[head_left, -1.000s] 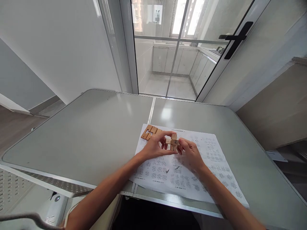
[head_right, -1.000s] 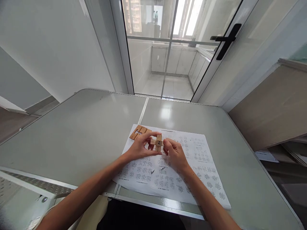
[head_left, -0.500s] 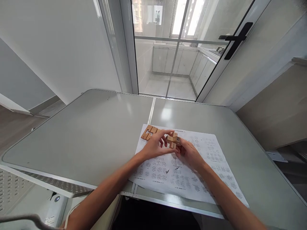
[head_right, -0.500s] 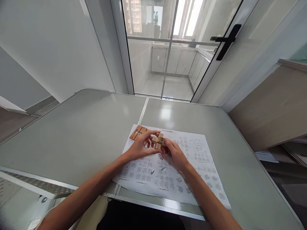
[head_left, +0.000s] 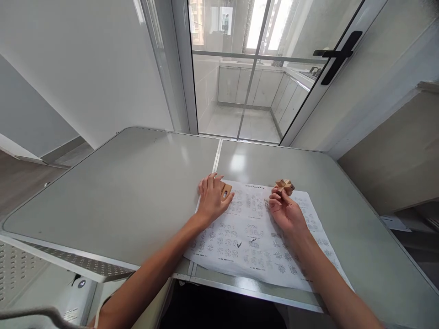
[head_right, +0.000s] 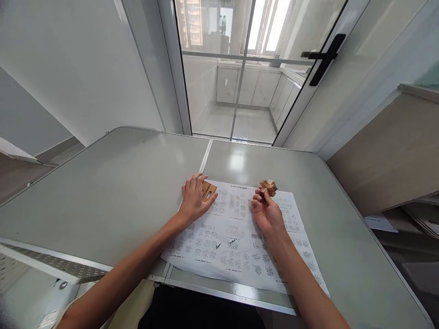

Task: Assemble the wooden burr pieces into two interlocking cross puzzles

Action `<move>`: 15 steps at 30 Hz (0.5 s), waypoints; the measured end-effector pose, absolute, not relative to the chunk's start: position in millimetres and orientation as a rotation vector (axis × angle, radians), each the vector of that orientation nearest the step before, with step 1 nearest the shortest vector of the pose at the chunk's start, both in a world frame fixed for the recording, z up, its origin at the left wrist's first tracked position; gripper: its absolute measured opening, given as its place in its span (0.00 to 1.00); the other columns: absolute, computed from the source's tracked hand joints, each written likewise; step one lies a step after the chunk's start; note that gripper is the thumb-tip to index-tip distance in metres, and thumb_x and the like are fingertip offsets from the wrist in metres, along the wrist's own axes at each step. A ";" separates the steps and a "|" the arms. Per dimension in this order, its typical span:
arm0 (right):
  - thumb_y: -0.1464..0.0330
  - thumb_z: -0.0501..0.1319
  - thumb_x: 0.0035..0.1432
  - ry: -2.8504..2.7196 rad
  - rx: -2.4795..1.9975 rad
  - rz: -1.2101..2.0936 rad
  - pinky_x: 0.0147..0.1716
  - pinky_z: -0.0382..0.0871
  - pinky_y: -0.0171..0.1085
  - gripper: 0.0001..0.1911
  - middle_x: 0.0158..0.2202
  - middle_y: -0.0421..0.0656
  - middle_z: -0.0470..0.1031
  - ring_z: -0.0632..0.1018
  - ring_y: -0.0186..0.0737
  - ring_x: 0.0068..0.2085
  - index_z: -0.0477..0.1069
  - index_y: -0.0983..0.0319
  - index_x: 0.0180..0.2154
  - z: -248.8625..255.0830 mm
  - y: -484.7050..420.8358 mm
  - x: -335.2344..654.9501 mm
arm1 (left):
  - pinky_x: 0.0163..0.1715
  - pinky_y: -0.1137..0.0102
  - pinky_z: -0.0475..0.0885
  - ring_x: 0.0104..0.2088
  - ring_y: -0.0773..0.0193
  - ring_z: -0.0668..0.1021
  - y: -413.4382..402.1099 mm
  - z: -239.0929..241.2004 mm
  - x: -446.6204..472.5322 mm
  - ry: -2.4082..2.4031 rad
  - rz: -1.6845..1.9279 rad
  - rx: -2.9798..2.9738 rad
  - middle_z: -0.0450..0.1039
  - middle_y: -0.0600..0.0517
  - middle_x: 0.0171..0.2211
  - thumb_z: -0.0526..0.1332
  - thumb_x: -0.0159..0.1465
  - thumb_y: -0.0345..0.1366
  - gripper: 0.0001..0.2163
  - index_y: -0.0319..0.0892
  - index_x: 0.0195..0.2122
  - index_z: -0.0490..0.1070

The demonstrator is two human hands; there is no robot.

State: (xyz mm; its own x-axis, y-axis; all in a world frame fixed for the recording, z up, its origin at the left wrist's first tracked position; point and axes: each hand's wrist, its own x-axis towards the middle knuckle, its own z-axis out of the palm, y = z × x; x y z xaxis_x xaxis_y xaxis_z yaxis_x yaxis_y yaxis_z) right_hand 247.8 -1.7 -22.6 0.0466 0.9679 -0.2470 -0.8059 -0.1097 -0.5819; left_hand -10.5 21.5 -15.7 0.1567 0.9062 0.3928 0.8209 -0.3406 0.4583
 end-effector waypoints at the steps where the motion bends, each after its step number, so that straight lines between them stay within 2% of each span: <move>1: 0.72 0.66 0.67 -0.287 -0.696 1.530 0.21 0.71 0.25 0.06 0.33 0.36 0.71 0.70 0.27 0.26 0.70 0.56 0.40 -23.3 -0.8 250.3 | 0.70 0.43 0.53 0.71 0.41 0.61 22.0 -17.5 -11.2 1.732 0.910 2.297 0.62 0.38 0.67 0.66 0.66 0.46 0.28 0.44 0.64 0.62; 5: 0.72 0.64 0.68 -0.257 -0.665 1.501 0.21 0.73 0.27 0.06 0.34 0.36 0.72 0.70 0.28 0.25 0.69 0.55 0.40 -25.3 0.4 256.6 | 0.72 0.39 0.46 0.72 0.40 0.60 23.0 -23.0 -13.3 1.778 0.838 2.293 0.60 0.38 0.70 0.65 0.66 0.50 0.30 0.45 0.65 0.61; 10: 0.71 0.60 0.71 -0.241 -0.646 1.482 0.21 0.71 0.29 0.05 0.33 0.37 0.73 0.69 0.29 0.24 0.68 0.56 0.39 -24.5 -0.3 257.6 | 0.72 0.37 0.46 0.73 0.39 0.60 22.6 -24.6 -13.9 1.737 0.814 2.275 0.58 0.37 0.72 0.65 0.66 0.50 0.31 0.45 0.66 0.59; 15: 0.72 0.52 0.74 -0.146 -0.596 1.491 0.21 0.70 0.29 0.10 0.33 0.39 0.73 0.68 0.29 0.23 0.69 0.58 0.39 -20.2 -3.0 255.3 | 0.74 0.42 0.46 0.74 0.43 0.59 21.3 -20.6 -12.8 1.665 0.788 2.318 0.60 0.37 0.71 0.64 0.68 0.46 0.28 0.43 0.66 0.59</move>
State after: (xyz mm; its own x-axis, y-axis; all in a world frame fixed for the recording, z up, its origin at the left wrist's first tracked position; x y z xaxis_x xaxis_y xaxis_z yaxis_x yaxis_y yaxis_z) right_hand 255.3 -3.0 -20.2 0.1010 0.9589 -0.2653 -0.8891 -0.0327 -0.4565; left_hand -12.8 21.3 -20.6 0.2319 0.9213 0.3121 0.8256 -0.3561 0.4378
